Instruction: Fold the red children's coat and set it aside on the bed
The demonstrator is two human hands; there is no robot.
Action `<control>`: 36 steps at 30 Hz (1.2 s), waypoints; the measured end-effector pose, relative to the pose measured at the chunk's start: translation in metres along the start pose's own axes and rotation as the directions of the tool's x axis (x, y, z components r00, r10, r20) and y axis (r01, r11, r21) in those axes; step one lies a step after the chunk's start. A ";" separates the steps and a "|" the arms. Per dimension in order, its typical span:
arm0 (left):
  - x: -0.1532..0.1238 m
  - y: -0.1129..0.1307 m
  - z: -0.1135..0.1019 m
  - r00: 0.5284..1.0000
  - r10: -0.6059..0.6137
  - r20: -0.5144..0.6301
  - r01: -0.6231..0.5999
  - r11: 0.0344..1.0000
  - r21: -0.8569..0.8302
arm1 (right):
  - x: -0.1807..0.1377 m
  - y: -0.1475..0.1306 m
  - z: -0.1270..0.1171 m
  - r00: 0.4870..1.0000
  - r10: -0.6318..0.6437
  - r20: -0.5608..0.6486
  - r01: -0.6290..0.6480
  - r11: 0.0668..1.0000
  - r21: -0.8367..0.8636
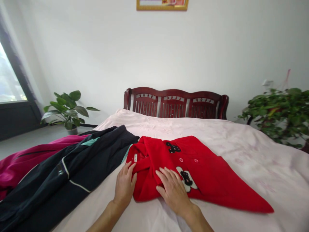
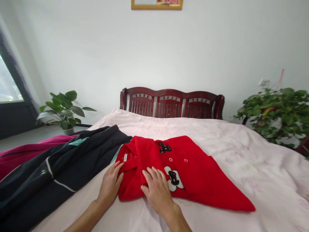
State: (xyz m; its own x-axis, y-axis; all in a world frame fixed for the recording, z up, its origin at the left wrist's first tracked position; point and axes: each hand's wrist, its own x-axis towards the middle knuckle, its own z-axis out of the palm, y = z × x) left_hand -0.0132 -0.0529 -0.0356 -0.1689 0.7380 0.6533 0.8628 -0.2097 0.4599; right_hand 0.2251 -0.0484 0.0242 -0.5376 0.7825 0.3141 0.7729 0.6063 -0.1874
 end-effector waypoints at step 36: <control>0.003 -0.011 0.003 0.994 -0.094 0.055 0.102 0.981 -0.164 | 0.096 0.009 0.042 0.967 0.239 0.087 -0.241 0.971 0.010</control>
State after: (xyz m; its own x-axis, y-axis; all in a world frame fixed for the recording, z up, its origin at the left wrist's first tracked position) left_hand -0.0221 -0.0460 -0.0404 -0.2225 0.7887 0.5731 0.7515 -0.2358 0.6161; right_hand 0.1663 0.0379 0.0131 -0.3644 0.9140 0.1783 0.8761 0.4014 -0.2670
